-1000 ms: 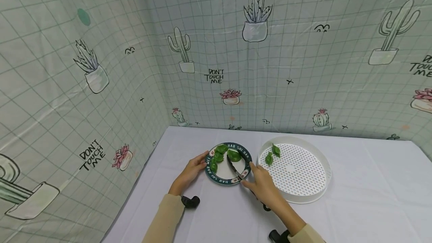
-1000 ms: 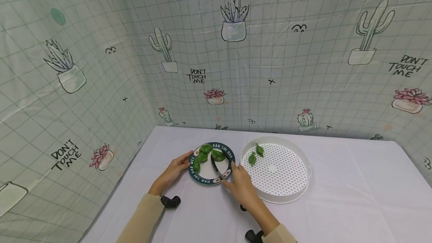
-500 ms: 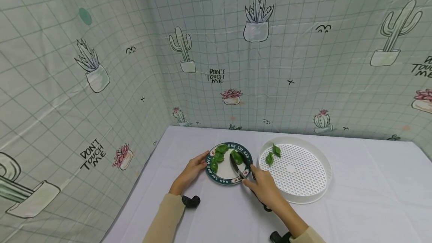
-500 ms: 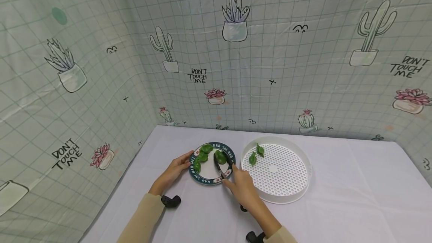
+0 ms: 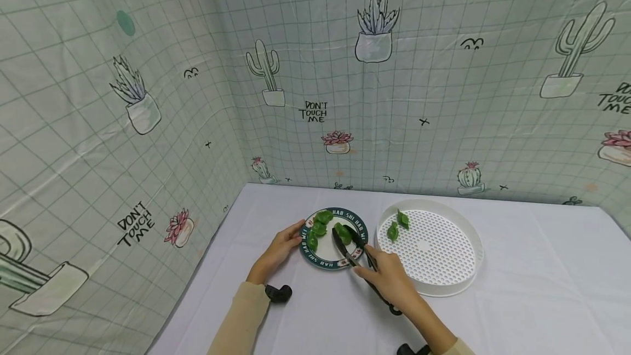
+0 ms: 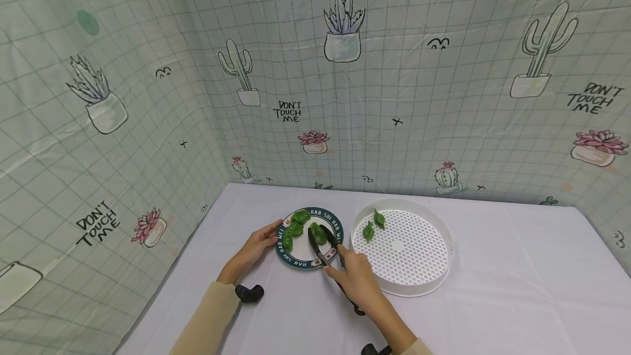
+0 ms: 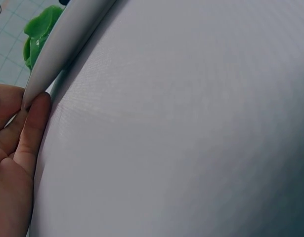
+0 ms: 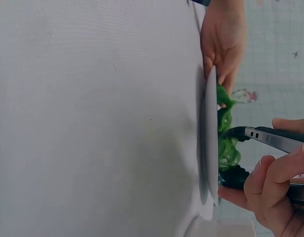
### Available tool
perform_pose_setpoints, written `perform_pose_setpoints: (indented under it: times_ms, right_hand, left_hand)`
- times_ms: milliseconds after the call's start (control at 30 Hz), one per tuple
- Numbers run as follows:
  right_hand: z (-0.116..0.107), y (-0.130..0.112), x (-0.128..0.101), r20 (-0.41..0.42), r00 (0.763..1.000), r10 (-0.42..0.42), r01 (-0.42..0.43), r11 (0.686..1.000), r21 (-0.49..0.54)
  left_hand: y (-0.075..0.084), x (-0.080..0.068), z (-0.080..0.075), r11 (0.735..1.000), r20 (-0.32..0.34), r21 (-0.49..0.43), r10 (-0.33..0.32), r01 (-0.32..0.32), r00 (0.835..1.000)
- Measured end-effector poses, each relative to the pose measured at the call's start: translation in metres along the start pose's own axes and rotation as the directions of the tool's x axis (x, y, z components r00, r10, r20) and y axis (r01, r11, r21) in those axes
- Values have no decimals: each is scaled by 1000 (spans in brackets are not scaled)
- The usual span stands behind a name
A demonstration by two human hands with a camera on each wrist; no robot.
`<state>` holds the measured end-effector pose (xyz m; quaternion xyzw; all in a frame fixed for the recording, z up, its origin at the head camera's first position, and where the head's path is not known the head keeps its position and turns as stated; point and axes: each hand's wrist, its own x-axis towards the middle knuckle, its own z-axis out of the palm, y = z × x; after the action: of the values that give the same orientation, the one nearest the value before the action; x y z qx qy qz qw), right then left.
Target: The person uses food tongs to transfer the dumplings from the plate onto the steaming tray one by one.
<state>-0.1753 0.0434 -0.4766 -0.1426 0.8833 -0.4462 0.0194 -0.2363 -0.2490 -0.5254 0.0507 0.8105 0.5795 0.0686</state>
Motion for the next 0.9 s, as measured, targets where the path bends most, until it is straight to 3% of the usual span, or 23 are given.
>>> perform_pose_setpoints:
  times_ms: [900]
  right_hand:
    - [-57, 0, -43, -31, 999, -21, 20, 999, -34]
  left_hand:
    - [3, -1, 2, 1000, 5, -13, -9, 9, 1000]
